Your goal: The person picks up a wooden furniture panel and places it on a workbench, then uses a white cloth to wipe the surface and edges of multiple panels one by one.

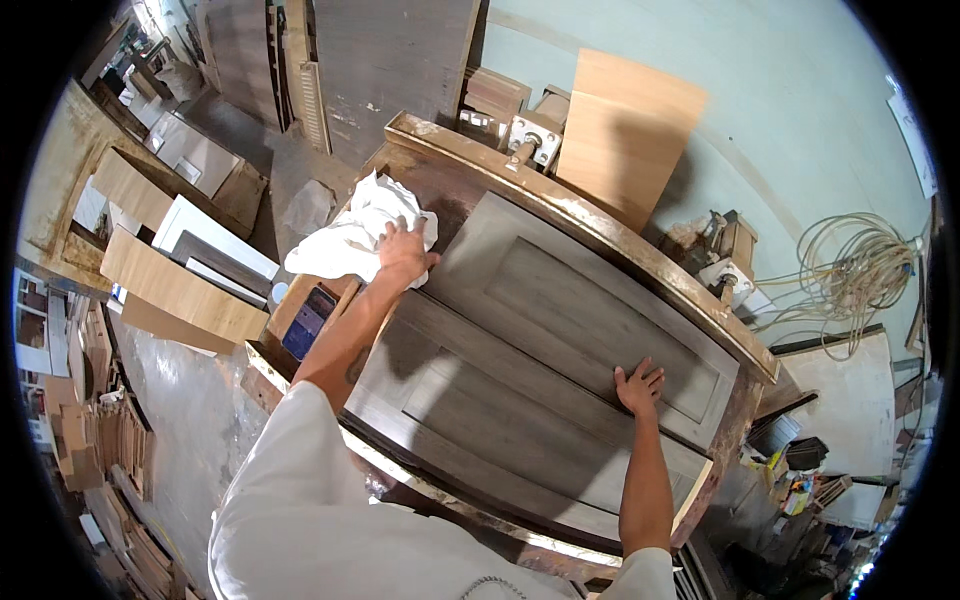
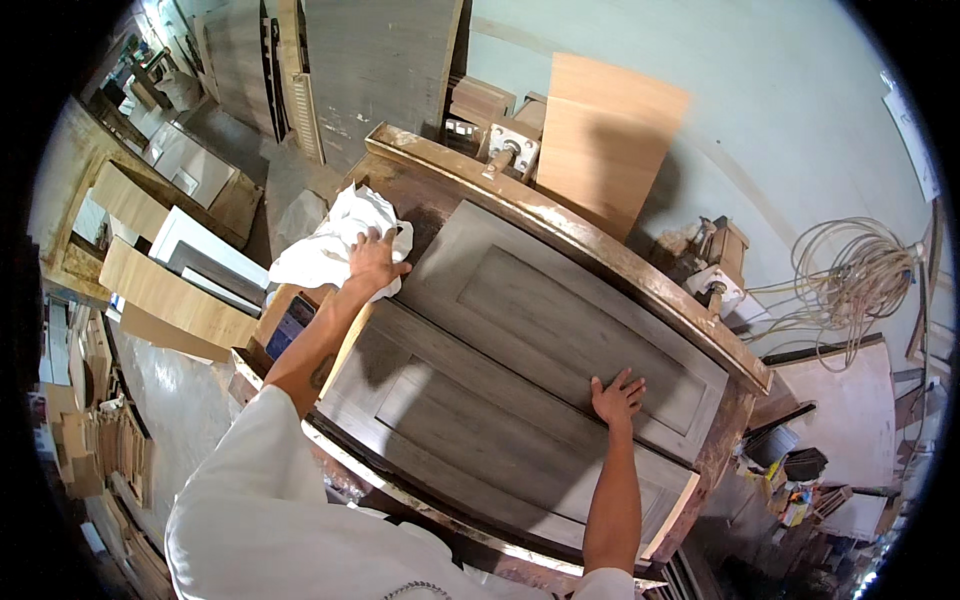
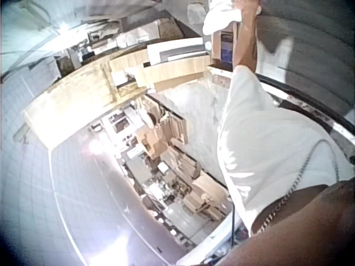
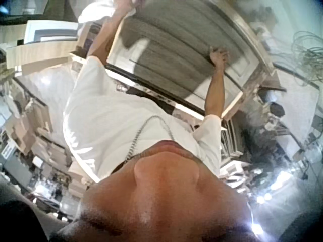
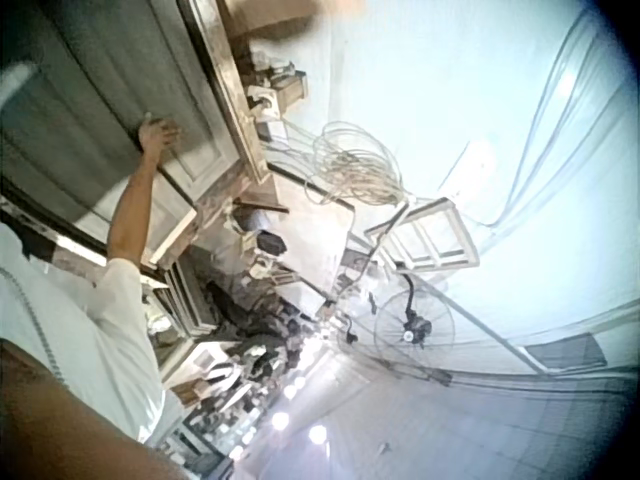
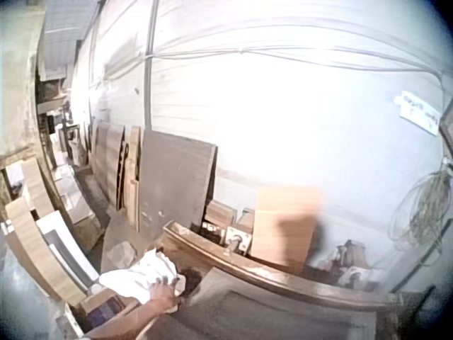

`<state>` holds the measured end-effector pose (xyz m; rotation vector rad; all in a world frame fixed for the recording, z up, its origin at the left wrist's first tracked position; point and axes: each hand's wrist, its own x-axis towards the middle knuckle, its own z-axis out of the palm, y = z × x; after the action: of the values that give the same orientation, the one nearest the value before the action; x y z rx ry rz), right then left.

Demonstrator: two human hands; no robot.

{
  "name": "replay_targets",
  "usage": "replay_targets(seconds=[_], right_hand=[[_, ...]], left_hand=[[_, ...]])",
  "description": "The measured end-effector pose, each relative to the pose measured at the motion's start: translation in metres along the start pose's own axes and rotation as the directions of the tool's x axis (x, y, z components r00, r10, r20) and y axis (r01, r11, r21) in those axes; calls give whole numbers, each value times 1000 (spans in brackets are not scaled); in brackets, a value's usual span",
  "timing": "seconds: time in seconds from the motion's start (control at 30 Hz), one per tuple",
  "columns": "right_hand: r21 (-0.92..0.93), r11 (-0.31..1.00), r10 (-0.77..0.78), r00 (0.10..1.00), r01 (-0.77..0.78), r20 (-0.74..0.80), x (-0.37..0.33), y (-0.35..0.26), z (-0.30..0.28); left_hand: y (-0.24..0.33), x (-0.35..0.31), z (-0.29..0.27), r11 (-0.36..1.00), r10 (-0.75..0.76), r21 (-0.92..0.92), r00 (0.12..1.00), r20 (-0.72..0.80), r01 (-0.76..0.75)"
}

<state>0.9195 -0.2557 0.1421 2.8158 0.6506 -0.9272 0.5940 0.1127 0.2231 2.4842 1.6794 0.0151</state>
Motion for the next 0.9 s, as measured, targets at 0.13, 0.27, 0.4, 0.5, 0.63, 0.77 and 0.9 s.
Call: replay_targets(seconds=[0.13,0.27,0.4,0.5,0.63,0.77,0.9], right_hand=[[9,1000,0,1000,0,-6,3,1,4],[5,999,-38,999,38,-5,-3,-17,-3],[-19,999,-36,999,35,-36,1,-6,-5],[-111,986,-145,976,128,-165,6,-29,-23],[-92,954,-300,904,285,-306,26,-61,-60],[-99,892,-437,786,440,-437,80,-85,-61],[-128,902,-427,809,412,-405,97,-106,-64]], left_hand=[[-47,0,39,997,69,-51,948,312,-56],[-115,12,101,799,296,-488,937,-188,-350],[-107,21,121,818,225,-477,942,-249,-322],[-123,26,140,856,176,-409,922,-344,-316],[-127,34,148,883,240,-324,920,-309,-339],[-121,44,145,903,241,-308,946,-218,-301],[-115,42,132,853,251,-436,958,-138,-286]])
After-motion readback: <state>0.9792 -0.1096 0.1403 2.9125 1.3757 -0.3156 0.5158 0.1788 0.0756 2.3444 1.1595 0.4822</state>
